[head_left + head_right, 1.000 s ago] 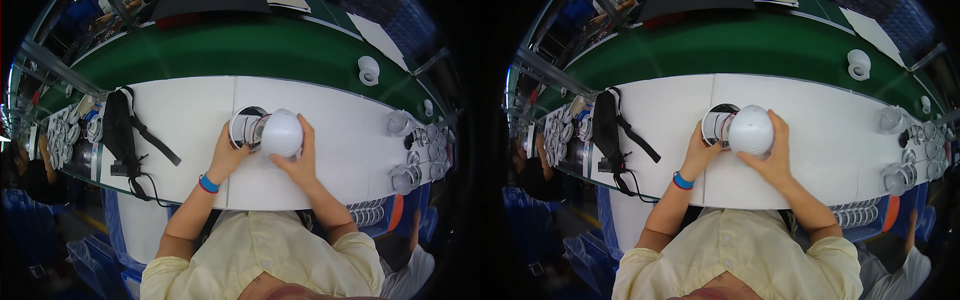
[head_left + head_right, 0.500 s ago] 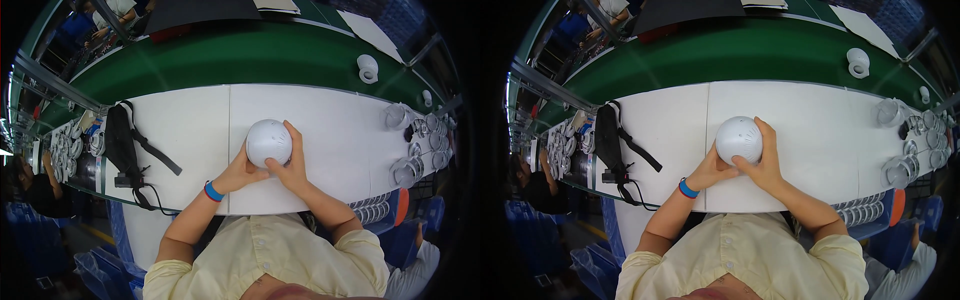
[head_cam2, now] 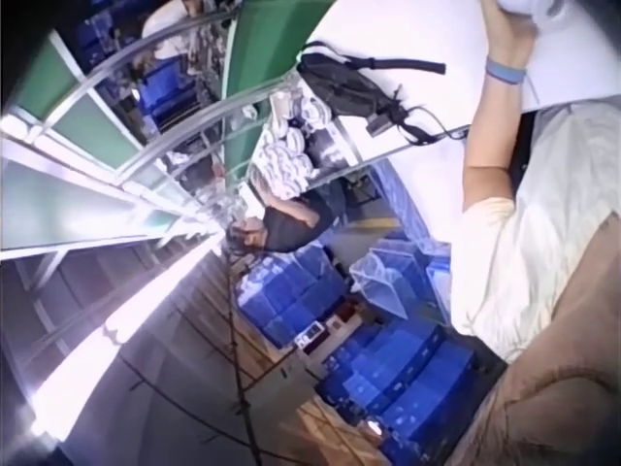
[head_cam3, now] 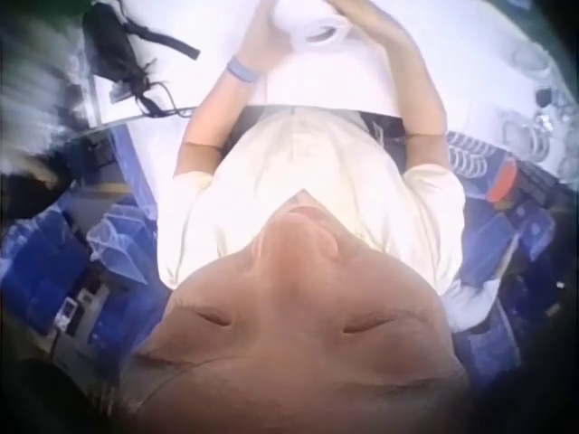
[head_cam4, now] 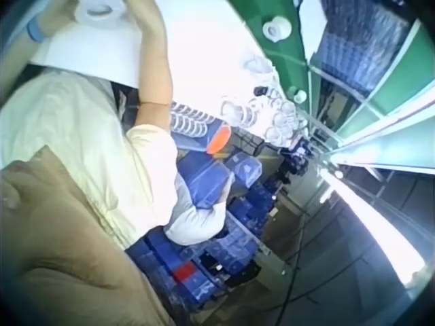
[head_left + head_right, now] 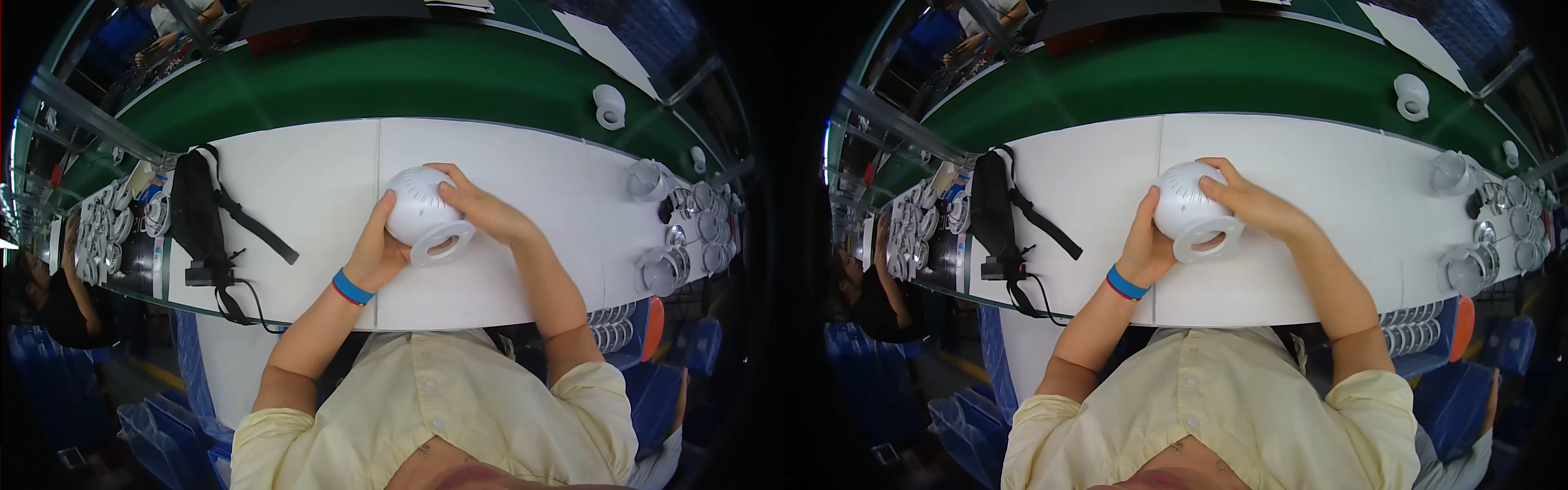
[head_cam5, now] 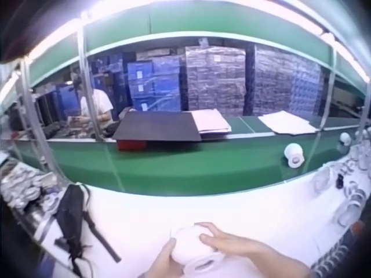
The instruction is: Assembling circular plastic covers onto metallic bases on a production line.
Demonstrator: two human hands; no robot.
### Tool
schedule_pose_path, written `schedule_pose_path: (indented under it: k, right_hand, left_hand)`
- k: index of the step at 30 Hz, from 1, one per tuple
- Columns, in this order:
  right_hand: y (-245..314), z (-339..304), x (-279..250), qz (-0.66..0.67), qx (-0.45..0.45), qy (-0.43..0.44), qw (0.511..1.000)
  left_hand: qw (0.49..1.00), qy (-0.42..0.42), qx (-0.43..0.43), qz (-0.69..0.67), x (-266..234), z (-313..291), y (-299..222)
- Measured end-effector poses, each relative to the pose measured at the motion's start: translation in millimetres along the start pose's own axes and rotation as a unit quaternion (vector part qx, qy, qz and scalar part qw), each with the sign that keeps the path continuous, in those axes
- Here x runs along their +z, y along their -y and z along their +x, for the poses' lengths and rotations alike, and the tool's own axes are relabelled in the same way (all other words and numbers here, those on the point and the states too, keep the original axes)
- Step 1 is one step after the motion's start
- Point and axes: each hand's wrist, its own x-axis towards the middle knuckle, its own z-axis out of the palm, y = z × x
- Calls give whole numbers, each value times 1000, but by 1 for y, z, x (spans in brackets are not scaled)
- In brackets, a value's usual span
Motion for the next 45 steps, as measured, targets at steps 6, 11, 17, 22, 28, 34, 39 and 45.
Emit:
schedule_pose_path:
  k: [6, 11, 17, 22, 28, 34, 39, 45]
  right_hand:
    - [2, 50, -13, 115, -55, -46, 991]
    - [4, 124, -88, 350, -102, -166, 916]
    - [10, 204, -208, 207, -125, -362, 900]
    - [0, 199, -248, 68, -98, -473, 873]
    - [6, 187, -220, -199, -46, -661, 722]
    - [6, 137, -181, -369, -258, -660, 601]
    - [10, 108, -90, -279, -418, -471, 725]
    - [-6, 75, -4, -6, -150, -75, 986]
  left_hand:
    - [929, -155, 233, 244, -17, -9, -14]
    - [633, -339, 653, 241, -53, -90, -132]
    - [633, -596, 490, 57, -271, -182, -241]
    - [698, -550, 424, -175, -293, -137, -290]
    - [699, -575, 382, -186, -342, -134, -314]
    - [635, -598, 480, -94, -298, -134, -308]
    - [705, -431, 558, 73, -220, -160, -281]
    - [870, -126, 444, 172, -57, -89, -161]
